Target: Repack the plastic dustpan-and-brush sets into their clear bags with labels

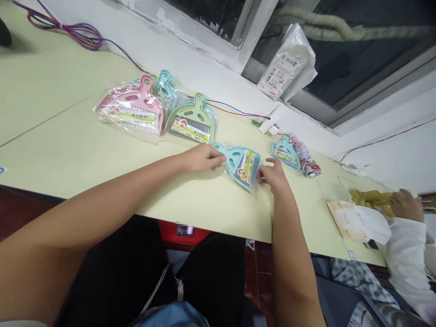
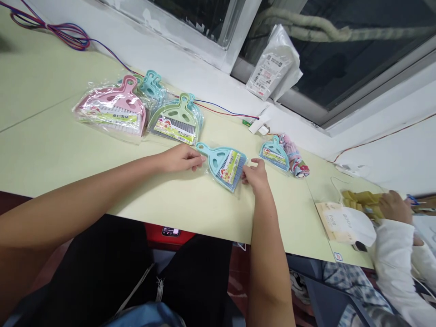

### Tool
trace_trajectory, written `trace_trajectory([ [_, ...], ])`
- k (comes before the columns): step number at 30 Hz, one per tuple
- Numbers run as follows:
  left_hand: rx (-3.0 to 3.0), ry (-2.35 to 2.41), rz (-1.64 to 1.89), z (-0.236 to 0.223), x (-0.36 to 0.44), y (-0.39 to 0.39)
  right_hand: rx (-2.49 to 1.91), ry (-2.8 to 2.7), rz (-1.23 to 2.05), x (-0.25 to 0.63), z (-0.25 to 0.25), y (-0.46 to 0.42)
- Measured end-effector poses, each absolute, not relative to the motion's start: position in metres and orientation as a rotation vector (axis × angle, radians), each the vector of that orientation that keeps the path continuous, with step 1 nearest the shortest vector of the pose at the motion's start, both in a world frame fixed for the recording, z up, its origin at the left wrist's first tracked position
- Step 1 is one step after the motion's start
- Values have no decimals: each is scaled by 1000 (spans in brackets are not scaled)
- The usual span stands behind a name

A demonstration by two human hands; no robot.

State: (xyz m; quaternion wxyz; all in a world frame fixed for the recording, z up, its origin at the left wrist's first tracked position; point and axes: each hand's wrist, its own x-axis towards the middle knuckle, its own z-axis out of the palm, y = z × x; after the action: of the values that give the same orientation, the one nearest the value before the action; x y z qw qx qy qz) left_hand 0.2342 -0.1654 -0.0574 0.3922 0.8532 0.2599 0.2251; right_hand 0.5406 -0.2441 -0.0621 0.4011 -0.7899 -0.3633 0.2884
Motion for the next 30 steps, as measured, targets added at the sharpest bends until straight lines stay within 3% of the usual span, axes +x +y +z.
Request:
trace_trajectory([
  [6, 2234, 996, 844, -68, 236, -151, -2039, -986, 665, 557, -59, -248],
  [15, 2526, 678, 627, -78, 240, -145, -1973, -1053, 680, 566, -69, -244],
  [30, 2499, 760, 576, -63, 221, -140, -1979, -925, 884, 568, -59, -249],
])
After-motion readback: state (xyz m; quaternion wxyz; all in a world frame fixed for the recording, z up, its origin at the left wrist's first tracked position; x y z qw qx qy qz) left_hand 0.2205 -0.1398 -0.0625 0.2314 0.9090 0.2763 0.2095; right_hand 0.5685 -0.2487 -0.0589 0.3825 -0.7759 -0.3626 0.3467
